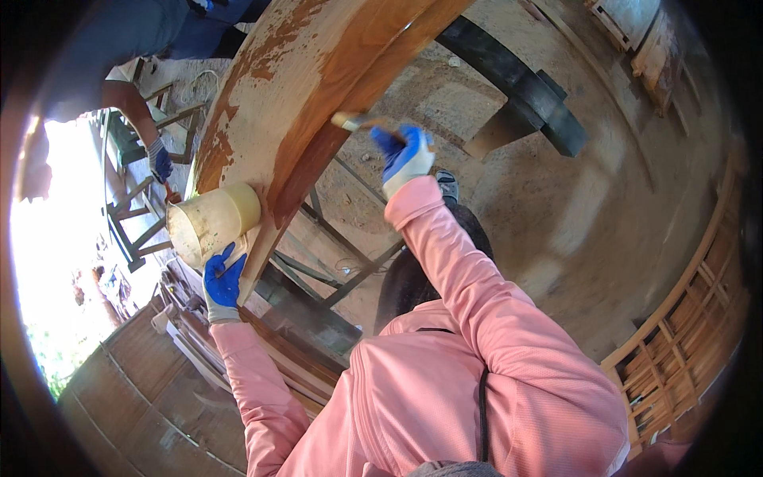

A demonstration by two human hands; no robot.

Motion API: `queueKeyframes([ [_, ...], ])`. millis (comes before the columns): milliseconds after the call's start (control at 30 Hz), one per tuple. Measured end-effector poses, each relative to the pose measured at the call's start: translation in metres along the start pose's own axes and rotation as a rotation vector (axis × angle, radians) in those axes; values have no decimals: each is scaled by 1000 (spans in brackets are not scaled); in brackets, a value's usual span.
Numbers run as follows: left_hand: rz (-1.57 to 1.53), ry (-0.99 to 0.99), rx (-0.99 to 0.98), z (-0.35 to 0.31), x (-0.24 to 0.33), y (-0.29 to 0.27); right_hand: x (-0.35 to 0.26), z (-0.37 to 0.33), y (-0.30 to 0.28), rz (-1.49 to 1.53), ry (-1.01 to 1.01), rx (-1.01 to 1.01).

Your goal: The person applies wood stain to large wooden planks using a brush and container. They dip the brush into the container, spread the stain across the plank surface, and reposition the planks to continue coverage.

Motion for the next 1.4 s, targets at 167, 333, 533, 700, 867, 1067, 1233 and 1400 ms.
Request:
queueKeyframes([
  [167,-41,3,-35,2,-2,-1,33,-67,-7,-146,-56,-124],
  [333,-140,-60,-61,4,-4,-4,11,-85,2,-334,-61,-275],
  [533,-7,46,-29,13,-10,-10,23,-45,-18,-437,-533,-568],
  [700,324,279,-49,15,-8,-7,74,-120,-35,-867,-261,-747],
  [867,455,339,10,14,-8,5,22,-80,-6,-499,-789,-520],
  [1067,-85,73,40,18,-5,16,100,-174,-56,-1470,-795,-1201],
  [1233,-81,71,-17,14,-7,19,64,-221,-5,-698,-505,-930],
  [1400,-32,84,24,16,-15,21,44,-264,136,-651,-486,-1490],
])
Point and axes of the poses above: each hand's wrist, its own z-axis towards the middle knuckle, its own y-axis out of the palm, x = y × z, the point moved 2 cm from there along z, towards the middle knuckle, and after that the axes turned 13 degrees about -y, right-handed, at the moved point
